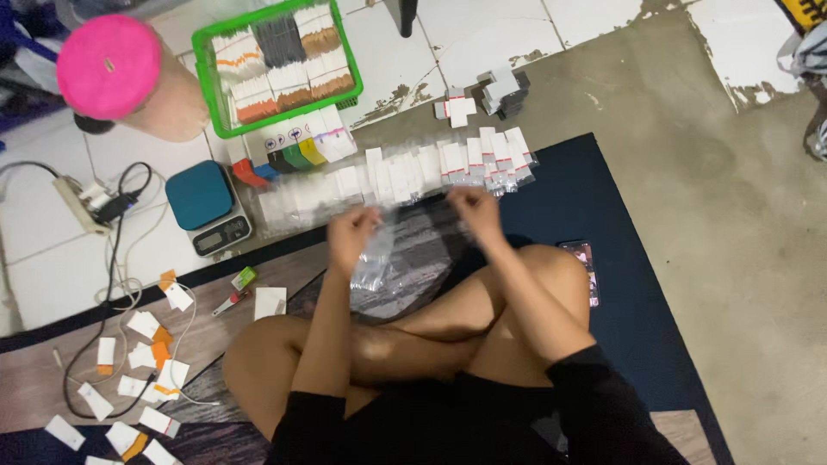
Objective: The person places small white labels into plastic bags by hand.
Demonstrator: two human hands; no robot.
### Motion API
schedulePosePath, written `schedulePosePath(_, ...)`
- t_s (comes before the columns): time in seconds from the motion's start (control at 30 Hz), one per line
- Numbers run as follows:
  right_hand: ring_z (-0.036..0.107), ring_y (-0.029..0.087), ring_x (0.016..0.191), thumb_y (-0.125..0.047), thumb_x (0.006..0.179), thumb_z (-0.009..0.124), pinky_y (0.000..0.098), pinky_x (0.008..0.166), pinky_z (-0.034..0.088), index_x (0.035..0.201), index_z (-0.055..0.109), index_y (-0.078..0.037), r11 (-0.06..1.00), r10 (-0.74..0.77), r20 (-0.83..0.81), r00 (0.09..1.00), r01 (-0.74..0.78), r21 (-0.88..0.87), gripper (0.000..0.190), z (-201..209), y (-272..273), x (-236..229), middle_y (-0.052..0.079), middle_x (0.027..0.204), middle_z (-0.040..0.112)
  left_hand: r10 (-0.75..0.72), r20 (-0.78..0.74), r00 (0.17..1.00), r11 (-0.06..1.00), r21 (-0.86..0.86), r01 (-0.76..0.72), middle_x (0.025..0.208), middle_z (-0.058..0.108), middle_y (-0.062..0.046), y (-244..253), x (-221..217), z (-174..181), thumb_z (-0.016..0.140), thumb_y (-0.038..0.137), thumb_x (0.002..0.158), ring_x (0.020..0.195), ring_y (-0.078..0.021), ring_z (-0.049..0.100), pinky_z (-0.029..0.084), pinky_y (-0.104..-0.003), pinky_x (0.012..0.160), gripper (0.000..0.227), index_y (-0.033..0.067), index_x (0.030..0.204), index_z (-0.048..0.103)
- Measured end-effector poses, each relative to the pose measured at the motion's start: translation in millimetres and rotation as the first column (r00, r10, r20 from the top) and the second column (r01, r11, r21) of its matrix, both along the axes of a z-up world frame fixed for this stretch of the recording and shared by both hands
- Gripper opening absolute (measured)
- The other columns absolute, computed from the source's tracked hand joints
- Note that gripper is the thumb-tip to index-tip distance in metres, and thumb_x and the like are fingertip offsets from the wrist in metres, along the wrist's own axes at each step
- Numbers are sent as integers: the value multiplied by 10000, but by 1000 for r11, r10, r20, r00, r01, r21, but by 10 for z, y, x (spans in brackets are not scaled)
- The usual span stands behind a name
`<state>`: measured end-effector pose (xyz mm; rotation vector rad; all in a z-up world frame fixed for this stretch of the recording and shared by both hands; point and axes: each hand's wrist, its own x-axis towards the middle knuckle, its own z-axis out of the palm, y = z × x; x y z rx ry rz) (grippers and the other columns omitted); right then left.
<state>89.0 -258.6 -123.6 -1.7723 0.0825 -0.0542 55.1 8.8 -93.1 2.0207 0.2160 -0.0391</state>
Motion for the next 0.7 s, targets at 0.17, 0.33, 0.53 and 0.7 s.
schedulePosePath(0.17, 700, 285, 720, -204, 883, 670, 393, 693, 533, 978, 746, -88, 935, -145, 60, 988, 157, -319, 168, -325, -305, 1091, 142, 836, 721, 464, 80, 882, 802, -460, -380, 811, 726, -115, 174, 174, 447, 596, 178, 986, 570, -151, 654, 581, -285, 556, 170, 61, 984, 720)
schedulePosePath(0.33, 700, 314, 905, -140, 849, 750, 420, 803, 537, 1037, 718, -39, 740, -180, 118, 977, 214, -638, 216, -732, -118, 2037, 146, 922, 719, 578, 37, 815, 667, -598, -445, 789, 710, -122, 175, 148, 461, 621, 191, 979, 527, -133, 653, 580, -268, 515, 179, 33, 991, 704)
schedulePosePath(0.53, 691, 315, 960, -389, 876, 733, 464, 833, 542, 1058, 660, -70, 370, -316, -11, 949, 112, -922, 375, -684, 72, 2343, 128, 987, 689, 555, 74, 828, 636, -680, -366, 744, 711, -129, 107, 178, 515, 641, 143, 953, 521, -149, 659, 560, -258, 517, 137, 42, 915, 726)
schedulePosePath(0.7, 705, 243, 950, -289, 811, 807, 392, 776, 552, 1188, 628, -105, 507, -431, -191, 882, 62, -860, 457, -724, -70, 2439, 78, 1005, 687, 544, 33, 839, 568, -749, -339, 726, 712, -127, 28, 204, 515, 653, 156, 956, 523, -148, 660, 557, -262, 522, 164, 14, 920, 728)
